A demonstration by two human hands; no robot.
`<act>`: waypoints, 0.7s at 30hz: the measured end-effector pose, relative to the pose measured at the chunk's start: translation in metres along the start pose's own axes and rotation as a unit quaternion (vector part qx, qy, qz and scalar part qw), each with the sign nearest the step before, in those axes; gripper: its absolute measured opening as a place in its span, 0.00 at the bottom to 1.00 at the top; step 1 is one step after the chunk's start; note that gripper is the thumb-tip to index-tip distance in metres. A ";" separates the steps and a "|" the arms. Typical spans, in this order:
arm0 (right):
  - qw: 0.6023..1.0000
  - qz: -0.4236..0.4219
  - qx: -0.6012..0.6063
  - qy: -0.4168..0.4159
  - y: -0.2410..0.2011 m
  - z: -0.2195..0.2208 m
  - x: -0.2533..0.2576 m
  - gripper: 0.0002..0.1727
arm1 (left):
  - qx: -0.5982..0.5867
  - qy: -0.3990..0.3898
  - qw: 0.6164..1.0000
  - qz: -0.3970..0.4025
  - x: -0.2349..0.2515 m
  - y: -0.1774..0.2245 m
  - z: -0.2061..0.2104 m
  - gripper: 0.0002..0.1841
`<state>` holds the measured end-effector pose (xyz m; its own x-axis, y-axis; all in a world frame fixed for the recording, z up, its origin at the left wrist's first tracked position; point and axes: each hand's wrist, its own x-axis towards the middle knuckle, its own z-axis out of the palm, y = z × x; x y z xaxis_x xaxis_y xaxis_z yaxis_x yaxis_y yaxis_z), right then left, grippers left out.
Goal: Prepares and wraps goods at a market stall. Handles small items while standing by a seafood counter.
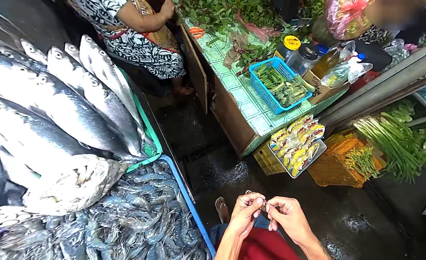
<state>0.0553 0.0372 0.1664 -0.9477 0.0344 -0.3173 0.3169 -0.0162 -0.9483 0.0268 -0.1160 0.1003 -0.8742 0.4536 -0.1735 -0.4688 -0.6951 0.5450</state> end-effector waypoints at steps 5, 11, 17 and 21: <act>0.998 0.013 0.061 0.027 0.009 0.018 0.002 0.04 | -0.136 -0.027 0.989 -0.045 -0.001 -0.013 -0.008 0.06; 0.995 0.000 0.042 0.087 0.000 0.022 -0.002 0.04 | -0.076 0.061 0.994 -0.055 0.000 -0.006 0.007 0.09; 0.986 -0.052 -0.078 0.137 -0.012 0.014 -0.008 0.02 | 0.160 0.057 0.983 0.070 -0.003 0.015 0.014 0.23; 0.970 -0.126 -0.155 0.139 -0.011 0.013 -0.007 0.03 | 0.229 0.048 0.968 0.094 -0.001 0.024 0.021 0.25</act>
<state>0.0581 0.0238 0.1793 -0.9633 0.2673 -0.0243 0.1143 0.3268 -0.9382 0.0188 -0.1213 0.1310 -0.9566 0.2742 -0.0986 -0.2139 -0.4309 0.8767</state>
